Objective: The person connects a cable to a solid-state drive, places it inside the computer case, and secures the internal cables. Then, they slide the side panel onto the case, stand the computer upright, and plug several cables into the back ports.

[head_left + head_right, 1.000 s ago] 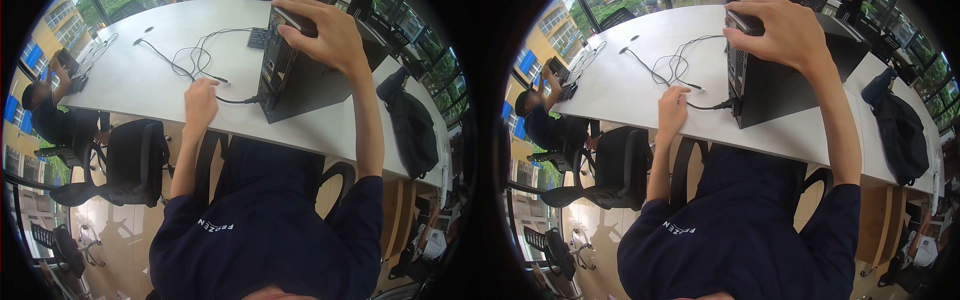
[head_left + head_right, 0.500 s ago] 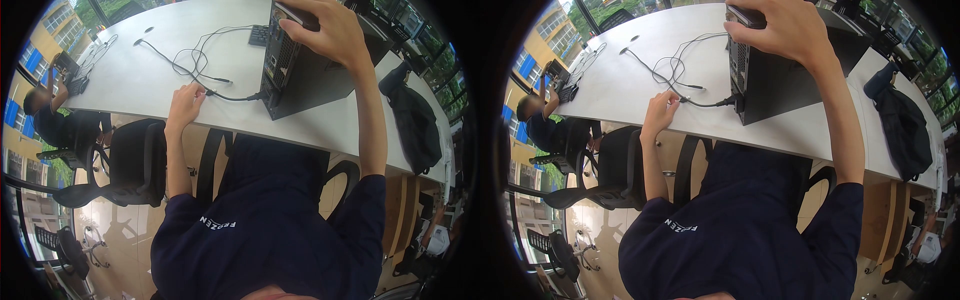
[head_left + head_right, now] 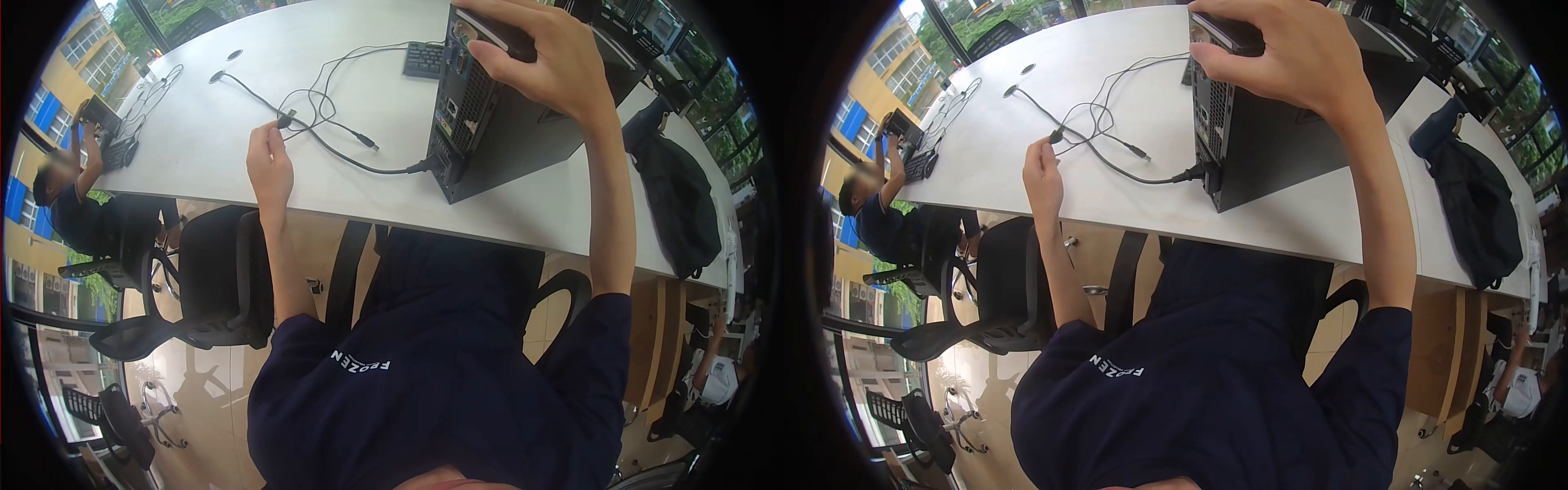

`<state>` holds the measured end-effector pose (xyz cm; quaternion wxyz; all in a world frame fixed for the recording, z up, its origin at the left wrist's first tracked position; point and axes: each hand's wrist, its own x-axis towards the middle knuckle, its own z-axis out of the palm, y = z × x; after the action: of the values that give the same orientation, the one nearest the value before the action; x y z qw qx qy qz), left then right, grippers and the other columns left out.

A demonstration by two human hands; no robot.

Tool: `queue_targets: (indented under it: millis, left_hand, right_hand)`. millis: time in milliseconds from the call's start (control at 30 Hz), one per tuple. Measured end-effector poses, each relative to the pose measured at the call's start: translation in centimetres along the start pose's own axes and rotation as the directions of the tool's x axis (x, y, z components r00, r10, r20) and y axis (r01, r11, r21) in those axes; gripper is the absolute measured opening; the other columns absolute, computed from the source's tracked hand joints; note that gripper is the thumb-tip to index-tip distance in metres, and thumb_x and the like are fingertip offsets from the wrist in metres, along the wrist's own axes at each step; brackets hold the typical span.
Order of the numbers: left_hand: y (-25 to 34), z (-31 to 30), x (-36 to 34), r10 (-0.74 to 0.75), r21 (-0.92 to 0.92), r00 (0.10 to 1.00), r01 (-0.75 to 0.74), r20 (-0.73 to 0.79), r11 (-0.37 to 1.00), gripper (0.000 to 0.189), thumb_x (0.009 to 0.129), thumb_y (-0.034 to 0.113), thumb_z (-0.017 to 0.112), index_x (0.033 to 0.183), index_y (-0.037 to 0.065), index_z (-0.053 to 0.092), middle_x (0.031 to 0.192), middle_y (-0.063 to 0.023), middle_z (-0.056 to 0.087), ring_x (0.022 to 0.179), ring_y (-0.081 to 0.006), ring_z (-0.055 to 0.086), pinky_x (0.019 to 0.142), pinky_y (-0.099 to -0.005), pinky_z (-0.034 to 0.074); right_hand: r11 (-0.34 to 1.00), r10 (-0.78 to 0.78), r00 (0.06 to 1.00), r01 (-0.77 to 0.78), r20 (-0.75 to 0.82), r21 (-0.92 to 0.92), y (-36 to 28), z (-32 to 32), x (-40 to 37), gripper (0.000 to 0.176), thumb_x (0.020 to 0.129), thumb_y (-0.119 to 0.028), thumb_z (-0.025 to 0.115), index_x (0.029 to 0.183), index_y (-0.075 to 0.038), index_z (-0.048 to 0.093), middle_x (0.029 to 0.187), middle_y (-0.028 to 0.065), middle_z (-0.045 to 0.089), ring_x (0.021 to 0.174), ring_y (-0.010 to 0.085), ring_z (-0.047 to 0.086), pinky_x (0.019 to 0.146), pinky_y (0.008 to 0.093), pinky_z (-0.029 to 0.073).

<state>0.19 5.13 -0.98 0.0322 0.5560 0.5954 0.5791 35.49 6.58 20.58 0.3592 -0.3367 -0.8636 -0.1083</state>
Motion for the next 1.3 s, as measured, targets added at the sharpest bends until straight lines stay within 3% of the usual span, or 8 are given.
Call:
queue_targets:
  millis: [167, 233, 367, 433, 600, 767, 867, 1300]
  left_hand:
    - [0.7, 0.5, 0.4, -0.129, -0.286, 0.991, 0.129, 0.018, 0.950, 0.030, 0.110, 0.020, 0.045, 0.114, -0.003, 0.063, 0.100, -0.0084, 0.067, 0.085, -0.0149, 0.059, 0.080, -0.0307, 0.048]
    - [0.7, 0.8, 0.3, 0.004, -0.418, 0.994, 0.041, 0.106, 0.907, 0.030, 0.110, 0.020, 0.045, 0.112, -0.004, 0.063, 0.097, -0.0073, 0.067, 0.086, -0.0142, 0.058, 0.083, -0.0296, 0.047]
    - [3.4, 1.8, -1.1, 0.085, -0.392, 0.955, 0.035, 0.283, 0.919, 0.026, 0.108, 0.017, 0.048, 0.110, -0.004, 0.064, 0.090, -0.0065, 0.067, 0.082, -0.0132, 0.058, 0.080, -0.0293, 0.048]
    - [4.9, 3.2, -2.4, 0.170, -0.338, 0.873, -0.006, 0.458, 0.941, 0.020, 0.105, 0.013, 0.053, 0.107, -0.003, 0.065, 0.084, -0.0080, 0.066, 0.075, -0.0143, 0.059, 0.076, -0.0295, 0.049]
    - [9.4, 6.0, -4.3, 0.206, -0.287, 0.860, -0.073, 0.467, 0.955, 0.016, 0.102, 0.011, 0.057, 0.103, -0.001, 0.067, 0.081, -0.0138, 0.066, 0.070, -0.0233, 0.062, 0.069, -0.0341, 0.048]
    - [11.8, 7.3, -4.0, 0.269, -0.191, 0.910, -0.217, 0.316, 0.957, 0.014, 0.099, 0.009, 0.055, 0.092, 0.002, 0.064, 0.077, -0.0158, 0.066, 0.074, -0.0366, 0.064, 0.069, -0.0453, 0.048]
    - [12.4, 7.5, -4.1, 0.279, -0.063, 0.917, -0.273, 0.285, 0.960, 0.013, 0.098, 0.009, 0.055, 0.090, 0.004, 0.064, 0.074, -0.0137, 0.066, 0.074, -0.0359, 0.064, 0.068, -0.0461, 0.048]
    - [13.0, 7.8, -4.3, 0.406, -0.054, 0.887, -0.405, 0.221, 0.913, 0.005, 0.094, 0.005, 0.064, 0.092, 0.001, 0.066, 0.074, -0.0146, 0.066, 0.068, -0.0323, 0.064, 0.063, -0.0405, 0.046]
  right_hand:
    - [0.999, -0.031, 0.999, 0.031, -0.030, 0.006, 0.0, 0.3, 0.1, 0.060, 0.075, -0.046, 0.071, 0.116, -0.003, 0.076, 0.110, 0.0184, 0.076, 0.096, 0.0326, 0.074, 0.084, 0.0356, 0.058]
    - [1.000, -0.014, 1.000, 0.014, -0.019, 0.004, -0.2, 0.2, 0.2, 0.060, 0.075, -0.046, 0.071, 0.116, -0.003, 0.076, 0.110, 0.0183, 0.076, 0.096, 0.0324, 0.074, 0.084, 0.0354, 0.058]
    - [0.998, -0.057, 0.998, 0.056, -0.037, -0.016, 0.0, 0.7, 0.4, 0.058, 0.076, -0.045, 0.071, 0.115, -0.003, 0.076, 0.109, 0.0181, 0.076, 0.097, 0.0327, 0.074, 0.085, 0.0357, 0.058]
    - [0.998, -0.066, 0.997, 0.065, -0.045, -0.017, 0.3, 0.5, 0.1, 0.057, 0.076, -0.045, 0.071, 0.115, -0.003, 0.076, 0.109, 0.0179, 0.076, 0.097, 0.0330, 0.074, 0.085, 0.0359, 0.058]
    - [0.997, -0.075, 0.996, 0.074, -0.052, -0.015, 0.6, 0.6, -0.1, 0.056, 0.077, -0.044, 0.072, 0.116, -0.003, 0.076, 0.110, 0.0175, 0.076, 0.099, 0.0335, 0.074, 0.088, 0.0365, 0.058]
    - [0.997, -0.079, 0.995, 0.079, -0.060, -0.005, 0.7, 0.7, -0.2, 0.056, 0.078, -0.045, 0.071, 0.115, -0.004, 0.076, 0.113, 0.0173, 0.076, 0.101, 0.0335, 0.073, 0.089, 0.0370, 0.057]
    - [0.999, -0.054, 0.998, 0.054, -0.043, -0.005, 0.3, 0.5, -0.2, 0.056, 0.078, -0.046, 0.070, 0.115, -0.004, 0.076, 0.112, 0.0171, 0.076, 0.102, 0.0334, 0.073, 0.089, 0.0371, 0.057]
    - [0.997, -0.074, 0.996, 0.074, -0.057, -0.013, 0.4, 0.5, -0.2, 0.057, 0.079, -0.047, 0.070, 0.115, -0.004, 0.076, 0.111, 0.0176, 0.076, 0.101, 0.0336, 0.073, 0.088, 0.0369, 0.057]
